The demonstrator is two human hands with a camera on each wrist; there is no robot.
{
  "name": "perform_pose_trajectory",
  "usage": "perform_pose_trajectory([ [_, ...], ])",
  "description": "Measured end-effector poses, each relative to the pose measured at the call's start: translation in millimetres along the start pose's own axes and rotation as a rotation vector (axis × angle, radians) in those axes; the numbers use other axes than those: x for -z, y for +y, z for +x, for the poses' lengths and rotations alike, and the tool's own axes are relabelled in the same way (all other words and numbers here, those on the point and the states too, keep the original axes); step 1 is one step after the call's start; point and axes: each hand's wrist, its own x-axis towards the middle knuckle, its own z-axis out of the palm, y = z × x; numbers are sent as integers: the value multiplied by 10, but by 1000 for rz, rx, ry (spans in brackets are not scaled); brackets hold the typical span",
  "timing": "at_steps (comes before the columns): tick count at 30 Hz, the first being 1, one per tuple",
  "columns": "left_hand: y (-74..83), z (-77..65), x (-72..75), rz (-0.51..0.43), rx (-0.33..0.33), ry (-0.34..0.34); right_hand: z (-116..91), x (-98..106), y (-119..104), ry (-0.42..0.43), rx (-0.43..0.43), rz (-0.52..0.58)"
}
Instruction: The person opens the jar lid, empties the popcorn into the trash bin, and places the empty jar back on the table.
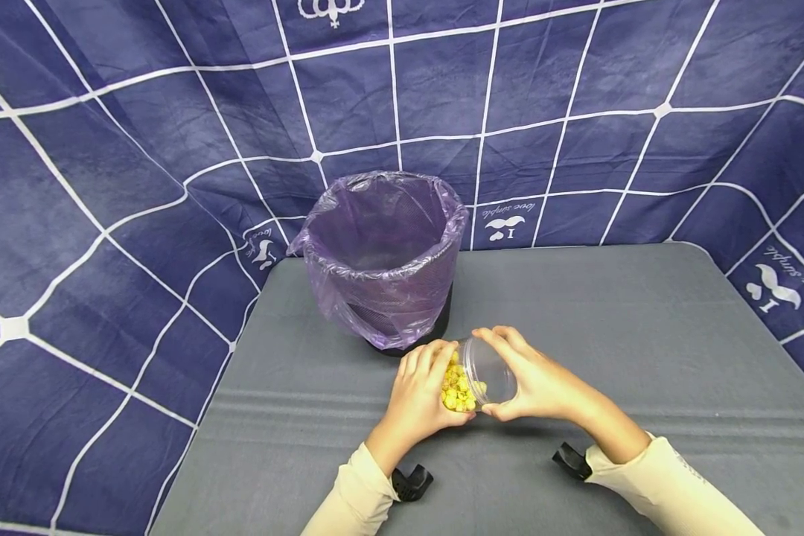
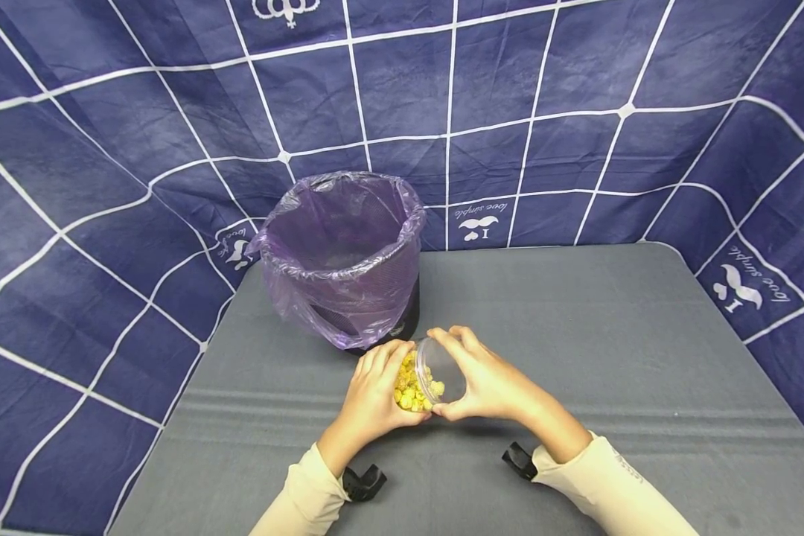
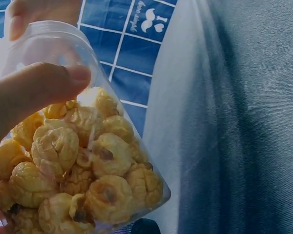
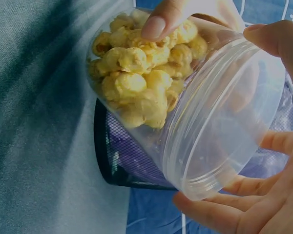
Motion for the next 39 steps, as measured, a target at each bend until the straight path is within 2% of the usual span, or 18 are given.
perform_pose_trajectory([
  [9, -1, 27, 47, 20, -6, -11, 18, 7, 26, -2, 32, -12],
  [13, -22, 28, 61, -27, 1, -63, 8, -9, 24, -3, 82, -51],
  [17, -45, 3, 81, -81, 21, -131, -13, -25, 14, -43, 111, -65],
  [22, -52, -10, 81, -79, 27, -145, -15, 11, 4, -116, 100, -32],
  [26, -52, -15, 69, -78, 40, -146, -21, 47, -38, -148, 33, 9],
  [31, -22, -6, 71, -74, 52, -123, -27, 53, -134, -99, -182, 10],
  [33, -8, 0, 79, -69, 55, -114, -22, 44, -162, -80, -242, -11],
  [35, 1, 2, 82, -66, 58, -108, -14, 33, -176, -70, -269, -22],
  [39, 9, 9, 87, -62, 58, -101, -1, 23, -179, -47, -260, -15],
])
